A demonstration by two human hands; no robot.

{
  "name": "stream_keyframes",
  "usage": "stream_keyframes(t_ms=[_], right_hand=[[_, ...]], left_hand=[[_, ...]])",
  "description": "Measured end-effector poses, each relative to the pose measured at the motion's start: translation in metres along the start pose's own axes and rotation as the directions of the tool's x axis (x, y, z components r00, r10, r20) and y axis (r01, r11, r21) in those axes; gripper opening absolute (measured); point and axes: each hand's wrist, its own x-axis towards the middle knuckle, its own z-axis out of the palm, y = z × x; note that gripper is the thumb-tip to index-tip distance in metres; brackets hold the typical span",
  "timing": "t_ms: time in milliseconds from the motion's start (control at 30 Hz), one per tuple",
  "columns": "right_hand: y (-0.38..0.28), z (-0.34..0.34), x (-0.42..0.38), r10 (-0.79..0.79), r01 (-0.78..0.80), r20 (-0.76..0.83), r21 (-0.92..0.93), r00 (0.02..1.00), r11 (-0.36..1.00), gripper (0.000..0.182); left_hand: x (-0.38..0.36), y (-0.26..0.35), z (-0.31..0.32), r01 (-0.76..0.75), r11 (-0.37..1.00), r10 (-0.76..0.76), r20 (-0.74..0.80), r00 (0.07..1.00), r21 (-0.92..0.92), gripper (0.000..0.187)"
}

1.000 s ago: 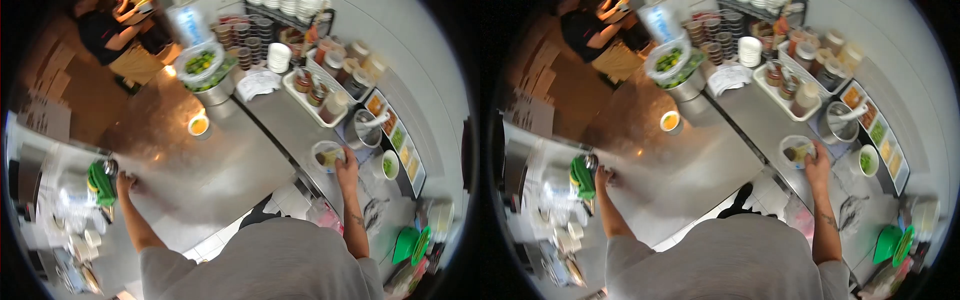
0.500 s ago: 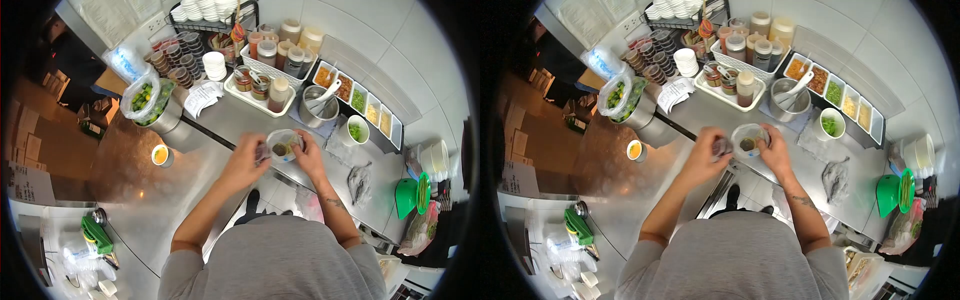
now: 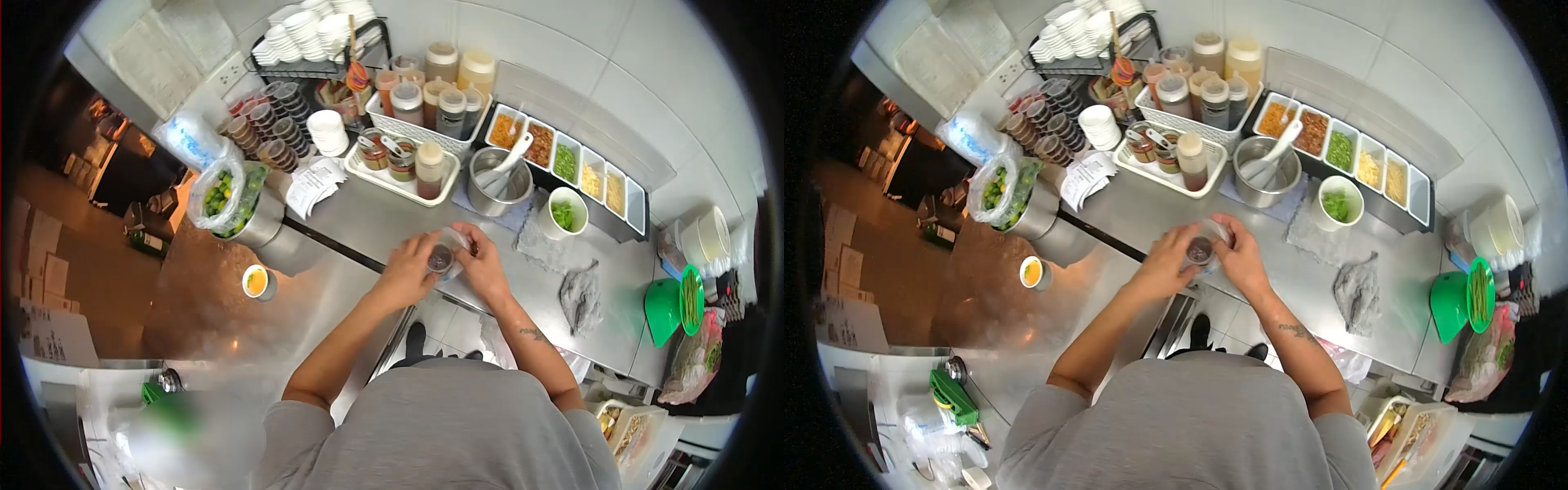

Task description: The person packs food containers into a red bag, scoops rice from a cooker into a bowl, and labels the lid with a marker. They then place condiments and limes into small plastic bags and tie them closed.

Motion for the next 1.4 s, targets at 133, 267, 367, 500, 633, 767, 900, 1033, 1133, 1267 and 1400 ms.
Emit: stream_keyframes(t_ms=[133,267,367,500,633,767,900,1033,1133,1267,1400], right_hand=[[-0.004,-0.002,0.002,-0.034,0.032,-0.008,-0.152,0.999,0.988,0.043],[-0.014,-0.010,0.002,0.020,-0.020,-0.004,-0.159,1.000,0.987,0.042],[-0.022,-0.011,0.000,0.060,-0.062,-0.027,-0.117,0.998,0.991,0.040],[-0.018,-0.012,-0.001,0.080,-0.081,-0.044,-0.024,0.996,0.996,0.039],[-0.027,-0.012,-0.006,0.088,-0.088,-0.011,-0.061,0.996,0.994,0.038],[-0.020,-0.010,-0.005,0.082,-0.084,-0.034,-0.063,0.996,0.995,0.037],[-0.017,-0.009,-0.007,0.087,-0.089,-0.042,-0.047,0.995,0.995,0.038],[-0.023,-0.009,-0.010,0.157,-0.155,-0.054,0.038,0.986,0.987,0.037],[-0.015,-0.010,-0.012,0.191,-0.184,-0.082,0.093,0.978,0.979,0.031],[-0.001,-0.016,-0.010,0.189,-0.182,-0.087,0.085,0.978,0.980,0.024],[-0.014,-0.013,-0.006,0.291,-0.281,-0.079,0.122,0.953,0.952,0.020]], left_hand=[[0.004,-0.021,-0.007,-0.123,0.991,0.122,-0.025,0.992,-0.054,0.059],[-0.006,-0.065,-0.131,0.066,0.987,-0.116,-0.368,0.922,-0.146,0.030],[-0.026,-0.161,-0.229,0.564,0.768,-0.147,-0.774,0.616,0.303,0.024],[-0.053,-0.222,-0.278,0.736,0.528,-0.476,-0.570,0.670,0.425,0.031],[-0.052,-0.214,-0.282,0.744,0.494,-0.538,-0.514,0.668,0.450,0.033],[-0.033,-0.206,-0.282,0.729,0.421,-0.542,-0.495,0.679,0.540,0.033],[-0.037,-0.224,-0.294,0.689,0.487,-0.548,-0.427,0.720,0.537,0.031],[-0.042,-0.242,-0.296,0.612,0.538,-0.483,-0.384,0.787,0.579,0.033],[-0.046,-0.237,-0.293,0.602,0.543,-0.386,-0.462,0.798,0.586,0.030],[-0.053,-0.179,-0.296,0.726,0.629,-0.302,-0.772,0.559,0.279,0.026],[-0.026,-0.077,-0.203,0.154,0.945,-0.290,-0.520,0.803,-0.289,0.026]])
